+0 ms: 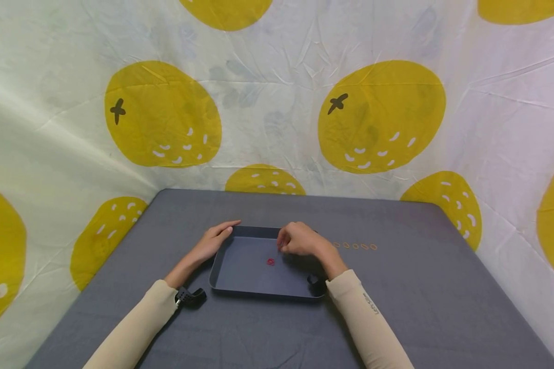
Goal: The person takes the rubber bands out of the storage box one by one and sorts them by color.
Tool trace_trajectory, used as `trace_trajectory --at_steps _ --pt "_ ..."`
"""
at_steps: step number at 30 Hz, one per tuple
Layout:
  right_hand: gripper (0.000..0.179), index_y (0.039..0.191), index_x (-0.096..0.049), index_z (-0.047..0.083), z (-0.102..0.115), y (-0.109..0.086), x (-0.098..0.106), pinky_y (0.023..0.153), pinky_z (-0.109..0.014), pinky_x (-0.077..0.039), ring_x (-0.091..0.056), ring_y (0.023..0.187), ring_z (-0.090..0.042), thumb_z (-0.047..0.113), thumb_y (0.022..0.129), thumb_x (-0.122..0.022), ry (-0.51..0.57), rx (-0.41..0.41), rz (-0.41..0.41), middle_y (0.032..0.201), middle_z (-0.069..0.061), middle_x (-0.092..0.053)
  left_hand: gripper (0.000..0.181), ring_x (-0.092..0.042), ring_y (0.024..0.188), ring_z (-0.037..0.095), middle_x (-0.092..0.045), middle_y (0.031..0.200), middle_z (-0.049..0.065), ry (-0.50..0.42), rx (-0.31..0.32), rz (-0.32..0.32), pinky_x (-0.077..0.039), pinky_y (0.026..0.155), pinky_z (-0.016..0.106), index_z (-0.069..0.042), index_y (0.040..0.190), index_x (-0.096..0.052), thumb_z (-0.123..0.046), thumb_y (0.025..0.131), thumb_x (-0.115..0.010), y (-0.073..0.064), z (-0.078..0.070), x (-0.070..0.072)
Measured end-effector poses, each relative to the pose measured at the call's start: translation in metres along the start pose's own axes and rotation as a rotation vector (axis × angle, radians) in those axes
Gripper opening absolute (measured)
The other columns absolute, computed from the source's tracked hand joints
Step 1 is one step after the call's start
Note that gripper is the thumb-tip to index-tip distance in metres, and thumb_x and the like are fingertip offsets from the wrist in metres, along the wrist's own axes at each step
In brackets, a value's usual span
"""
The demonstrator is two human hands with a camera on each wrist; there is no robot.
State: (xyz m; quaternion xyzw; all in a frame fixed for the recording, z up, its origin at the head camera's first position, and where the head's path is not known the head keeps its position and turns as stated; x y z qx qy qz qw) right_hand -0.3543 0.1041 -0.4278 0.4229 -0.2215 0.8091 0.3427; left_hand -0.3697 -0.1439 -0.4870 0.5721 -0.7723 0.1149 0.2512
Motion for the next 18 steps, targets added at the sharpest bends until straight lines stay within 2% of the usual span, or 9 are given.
trace_trajectory --at_steps 6,18 --pt "0.016 0.101 -0.08 0.007 0.0 -0.002 0.006 0.064 -0.025 -0.052 -0.061 0.071 -0.008 0.004 0.089 -0.07 -0.009 -0.01 -0.026 0.082 0.003 -0.073 0.045 -0.045 0.038 0.017 -0.055 0.153 0.013 -0.004 -0.003 -0.007 -0.051 0.049 0.037 -0.021 0.155 -0.051 -0.036 0.113 -0.041 0.0 0.0 0.0" --pt "0.011 0.098 -0.08 0.005 0.0 -0.014 0.026 0.068 -0.028 -0.054 -0.063 0.076 -0.009 0.007 0.091 -0.071 -0.029 0.003 -0.095 0.084 0.002 -0.075 0.043 -0.044 0.037 0.017 -0.055 0.154 0.011 -0.011 0.001 -0.012 -0.049 0.045 0.036 -0.024 0.154 -0.053 -0.035 0.113 -0.041 0.0 0.001 0.0"
Point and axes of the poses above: each hand's wrist, its own y-axis towards the middle knuckle, its own x-axis out of the back of the hand, z = x × y, the point moved 7 cm from there along y, towards the middle knuckle
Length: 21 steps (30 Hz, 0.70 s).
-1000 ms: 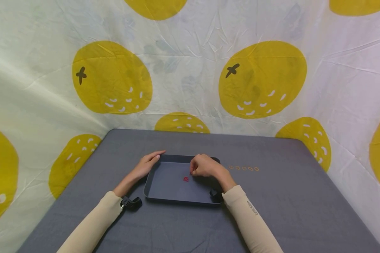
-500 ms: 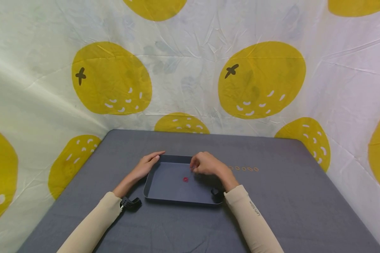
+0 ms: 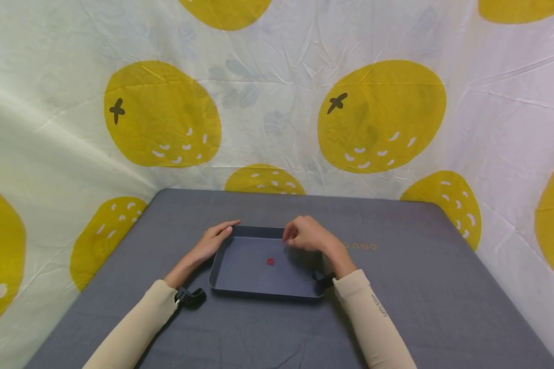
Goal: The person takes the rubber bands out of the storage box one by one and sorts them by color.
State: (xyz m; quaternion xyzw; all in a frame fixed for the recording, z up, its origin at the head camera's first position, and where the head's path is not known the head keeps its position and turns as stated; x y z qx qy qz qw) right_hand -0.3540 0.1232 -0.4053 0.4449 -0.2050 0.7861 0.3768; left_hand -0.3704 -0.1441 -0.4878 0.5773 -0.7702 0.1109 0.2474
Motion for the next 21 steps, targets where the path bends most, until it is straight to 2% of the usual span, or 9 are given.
trace_trajectory --at_steps 7,12,14,18,20,21 --pt "0.01 0.097 -0.08 0.005 -0.006 -0.009 0.012 0.068 -0.028 -0.054 -0.064 0.077 -0.01 0.006 0.091 -0.071 0.006 -0.008 -0.041 0.085 0.001 -0.076 0.045 -0.044 0.037 0.017 -0.054 0.154 0.014 0.0 -0.01 0.009 -0.049 0.044 0.037 -0.021 0.155 -0.052 -0.036 0.113 -0.041 0.0 -0.001 -0.001" --pt "0.01 0.098 -0.079 0.007 -0.013 -0.019 0.022 0.066 -0.03 -0.054 -0.063 0.076 -0.012 0.007 0.093 -0.071 0.043 -0.044 -0.055 0.086 -0.001 -0.075 0.046 -0.045 0.037 0.018 -0.054 0.153 0.015 -0.004 -0.016 0.008 -0.049 0.047 0.036 -0.021 0.155 -0.051 -0.038 0.113 -0.042 -0.001 -0.003 0.0" --pt "0.01 0.098 -0.079 0.007 -0.018 -0.025 0.026 0.066 -0.03 -0.054 -0.063 0.076 -0.014 0.007 0.093 -0.07 0.061 -0.075 -0.06 0.088 -0.002 -0.075 0.046 -0.045 0.037 0.019 -0.054 0.154 0.014 0.002 -0.019 0.006 -0.051 0.054 0.036 -0.022 0.155 -0.051 -0.038 0.113 -0.042 -0.001 -0.004 0.0" --pt "0.011 0.102 -0.078 0.007 -0.03 -0.037 0.033 0.068 -0.031 -0.055 -0.065 0.077 -0.015 0.008 0.095 -0.07 0.071 -0.121 -0.068 0.093 -0.005 -0.076 0.046 -0.048 0.041 0.023 -0.052 0.156 0.013 0.026 -0.036 -0.002 -0.053 0.078 0.041 -0.022 0.154 -0.052 -0.038 0.113 -0.041 -0.002 -0.006 0.001" --pt "0.012 0.104 -0.078 0.005 -0.034 -0.043 0.037 0.067 -0.032 -0.055 -0.067 0.078 -0.018 0.008 0.096 -0.07 0.075 -0.129 -0.075 0.095 -0.009 -0.076 0.045 -0.058 0.057 0.016 -0.053 0.156 0.01 0.041 -0.039 -0.01 -0.052 0.088 0.042 -0.022 0.154 -0.053 -0.038 0.113 -0.042 -0.002 -0.006 0.001" --pt "0.013 0.105 -0.078 0.004 -0.037 -0.046 0.039 0.067 -0.032 -0.055 -0.068 0.078 -0.018 0.008 0.096 -0.07 0.073 -0.128 -0.079 0.096 -0.01 -0.076 0.045 -0.058 0.058 0.016 -0.053 0.156 0.01 0.043 -0.04 -0.01 -0.052 0.09 0.042 -0.022 0.154 -0.053 -0.037 0.113 -0.042 -0.002 -0.006 0.002"
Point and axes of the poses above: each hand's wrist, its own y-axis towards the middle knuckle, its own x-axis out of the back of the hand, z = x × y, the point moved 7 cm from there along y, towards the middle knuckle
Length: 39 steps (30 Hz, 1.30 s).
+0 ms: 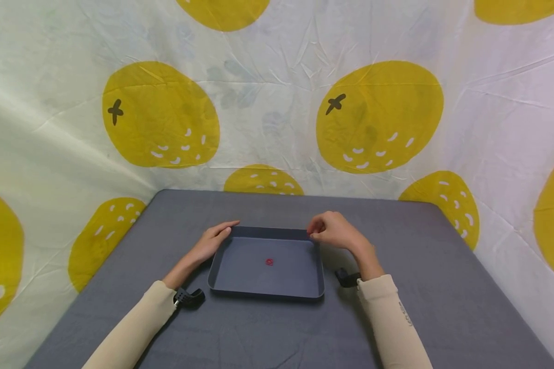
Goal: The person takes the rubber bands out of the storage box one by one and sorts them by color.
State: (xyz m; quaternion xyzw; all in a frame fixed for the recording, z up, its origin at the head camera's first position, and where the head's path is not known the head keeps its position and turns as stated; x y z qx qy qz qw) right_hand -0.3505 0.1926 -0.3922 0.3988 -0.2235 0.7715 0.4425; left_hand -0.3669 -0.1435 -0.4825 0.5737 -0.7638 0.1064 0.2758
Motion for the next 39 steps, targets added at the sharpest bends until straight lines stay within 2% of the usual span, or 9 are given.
trace_trajectory --at_steps 9,11,14,16,18,22,29,33,39 --pt "0.014 0.106 -0.076 -0.001 -0.029 -0.024 0.013 0.063 -0.028 -0.054 -0.07 0.079 -0.027 0.005 0.095 -0.069 0.001 -0.019 -0.031 0.094 -0.013 -0.077 0.044 -0.04 0.036 0.017 -0.054 0.154 0.011 -0.027 0.024 0.025 -0.051 0.059 0.035 -0.022 0.155 -0.051 -0.034 0.114 -0.041 0.001 0.003 -0.002" --pt "0.014 0.105 -0.077 0.0 -0.036 -0.028 0.013 0.065 -0.027 -0.054 -0.07 0.079 -0.021 0.005 0.095 -0.07 -0.008 -0.027 -0.03 0.094 -0.01 -0.077 0.044 -0.049 0.044 0.019 -0.054 0.155 0.01 -0.023 0.022 0.021 -0.054 0.066 0.036 -0.022 0.155 -0.051 -0.034 0.114 -0.041 0.001 0.004 -0.002" --pt "0.013 0.105 -0.077 0.001 -0.046 -0.031 0.013 0.066 -0.027 -0.054 -0.068 0.08 -0.015 0.005 0.095 -0.07 -0.02 -0.036 -0.021 0.094 -0.008 -0.078 0.044 -0.051 0.045 0.019 -0.059 0.148 0.013 -0.023 0.02 0.019 -0.055 0.058 0.039 -0.023 0.154 -0.052 -0.034 0.114 -0.041 0.001 0.004 -0.002" --pt "0.013 0.104 -0.078 0.002 -0.053 -0.032 0.011 0.066 -0.027 -0.052 -0.065 0.079 -0.012 0.004 0.095 -0.068 -0.013 -0.049 -0.005 0.096 -0.009 -0.078 0.044 -0.051 0.046 0.018 -0.058 0.149 0.012 -0.019 0.019 0.016 -0.054 0.061 0.037 -0.023 0.154 -0.052 -0.035 0.114 -0.041 0.001 0.005 -0.001" --pt "0.014 0.102 -0.078 0.002 -0.059 -0.033 0.009 0.064 -0.026 -0.048 -0.061 0.076 -0.012 0.002 0.094 -0.066 -0.005 -0.064 0.013 0.098 -0.01 -0.079 0.044 -0.042 0.038 0.016 -0.058 0.149 0.013 -0.027 0.021 0.022 -0.051 0.053 0.036 -0.022 0.154 -0.052 -0.035 0.114 -0.041 0.001 0.004 -0.001" --pt "0.013 0.097 -0.078 0.002 -0.069 -0.036 0.003 0.061 -0.024 -0.043 -0.054 0.071 -0.011 0.0 0.091 -0.066 0.03 -0.074 0.043 0.101 -0.011 -0.079 0.044 -0.042 0.036 0.016 -0.055 0.153 0.011 -0.039 0.029 0.026 -0.051 0.051 0.035 -0.023 0.154 -0.052 -0.035 0.113 -0.041 0.001 0.004 -0.002" --pt "0.008 0.095 -0.077 0.001 -0.081 -0.035 -0.007 0.061 -0.024 -0.047 -0.057 0.069 -0.008 0.002 0.088 -0.072 0.051 -0.072 0.074 0.092 -0.008 -0.077 0.045 -0.044 0.037 0.02 -0.052 0.156 0.011 -0.057 0.03 0.026 -0.051 0.056 0.036 -0.024 0.154 -0.052 -0.038 0.113 -0.042 0.001 0.004 -0.003" --pt "0.008 0.095 -0.077 0.002 -0.083 -0.034 -0.009 0.062 -0.024 -0.049 -0.059 0.069 -0.007 0.005 0.088 -0.075 0.047 -0.081 0.075 0.089 -0.006 -0.076 0.045 -0.04 0.034 0.019 -0.058 0.148 0.02 -0.058 0.025 0.031 -0.049 0.044 0.04 -0.022 0.155 -0.051 -0.037 0.113 -0.041 0.002 0.004 -0.003" --pt "0.011 0.094 -0.076 0.001 -0.08 -0.031 -0.013 0.063 -0.024 -0.049 -0.059 0.072 -0.009 0.007 0.085 -0.079 0.049 -0.073 0.093 0.087 -0.006 -0.075 0.045 -0.047 0.046 0.01 -0.052 0.156 0.009 -0.04 0.022 0.022 -0.052 0.056 0.035 -0.023 0.154 -0.052 -0.038 0.113 -0.041 0.001 0.004 -0.002"
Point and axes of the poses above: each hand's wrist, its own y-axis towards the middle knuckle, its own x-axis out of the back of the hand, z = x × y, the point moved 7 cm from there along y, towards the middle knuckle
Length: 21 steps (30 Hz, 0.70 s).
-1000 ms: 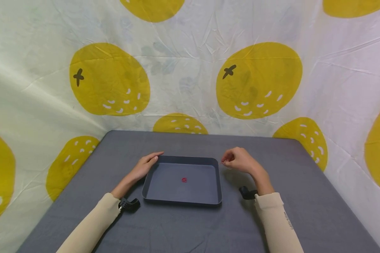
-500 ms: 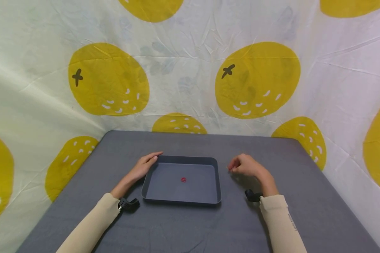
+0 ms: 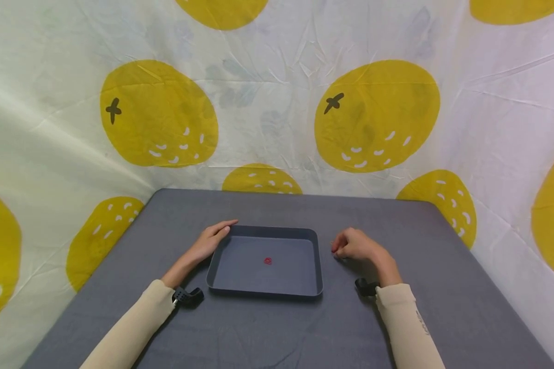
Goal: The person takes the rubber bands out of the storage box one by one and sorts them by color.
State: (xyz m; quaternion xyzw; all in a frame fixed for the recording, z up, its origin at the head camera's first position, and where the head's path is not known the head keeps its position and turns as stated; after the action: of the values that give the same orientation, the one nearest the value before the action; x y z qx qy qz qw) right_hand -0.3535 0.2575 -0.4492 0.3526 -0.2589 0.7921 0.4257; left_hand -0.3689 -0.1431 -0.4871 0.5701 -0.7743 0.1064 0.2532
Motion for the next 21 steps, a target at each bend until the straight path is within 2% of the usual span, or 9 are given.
trace_trajectory --at_steps 4,13,16,20,21 --pt "0.011 0.093 -0.076 0.002 -0.001 0.0009 -0.0012 0.063 -0.024 -0.049 -0.059 0.071 -0.011 0.006 0.084 -0.08 -0.007 -0.003 0.004 0.084 -0.004 -0.074 0.044 -0.04 0.036 0.016 -0.052 0.156 0.01 -0.007 0.011 0.008 -0.049 0.045 0.039 -0.025 0.155 -0.051 -0.037 0.113 -0.041 -0.0012 0.0 -0.0008" --pt "0.013 0.093 -0.075 0.001 -0.0027 -0.0006 -0.0002 0.061 -0.024 -0.048 -0.058 0.07 -0.011 0.006 0.083 -0.081 0.017 -0.021 0.012 0.079 -0.003 -0.071 0.045 -0.04 0.035 0.016 -0.05 0.158 0.011 -0.018 0.022 0.007 -0.048 0.043 0.039 -0.022 0.155 -0.051 -0.036 0.113 -0.04 0.0001 0.0008 -0.001" --pt "0.014 0.094 -0.075 0.0 -0.0022 -0.0012 0.0006 0.061 -0.025 -0.048 -0.059 0.07 -0.013 0.003 0.082 -0.079 0.03 -0.027 0.019 0.079 -0.004 -0.071 0.045 -0.042 0.037 0.016 -0.05 0.158 0.009 -0.015 0.027 0.006 -0.049 0.046 0.038 -0.022 0.155 -0.051 -0.037 0.113 -0.04 0.0009 0.0004 -0.0008" --pt "0.015 0.095 -0.075 0.0 -0.0032 -0.0001 -0.0005 0.061 -0.025 -0.048 -0.059 0.07 -0.013 -0.001 0.08 -0.077 0.024 -0.03 0.026 0.079 -0.004 -0.072 0.046 -0.05 0.045 0.022 -0.05 0.159 0.009 -0.002 0.016 0.003 -0.052 0.058 0.038 -0.02 0.155 -0.051 -0.037 0.113 -0.04 0.0013 -0.0015 0.0" --pt "0.015 0.094 -0.075 0.0 -0.0038 0.0005 -0.0009 0.061 -0.025 -0.048 -0.059 0.07 -0.013 -0.001 0.08 -0.077 0.02 -0.031 0.027 0.079 -0.003 -0.072 0.046 -0.055 0.052 0.02 -0.05 0.159 0.009 0.005 0.012 0.0 -0.053 0.064 0.037 -0.02 0.155 -0.051 -0.036 0.113 -0.041 0.0013 -0.0019 0.0003"
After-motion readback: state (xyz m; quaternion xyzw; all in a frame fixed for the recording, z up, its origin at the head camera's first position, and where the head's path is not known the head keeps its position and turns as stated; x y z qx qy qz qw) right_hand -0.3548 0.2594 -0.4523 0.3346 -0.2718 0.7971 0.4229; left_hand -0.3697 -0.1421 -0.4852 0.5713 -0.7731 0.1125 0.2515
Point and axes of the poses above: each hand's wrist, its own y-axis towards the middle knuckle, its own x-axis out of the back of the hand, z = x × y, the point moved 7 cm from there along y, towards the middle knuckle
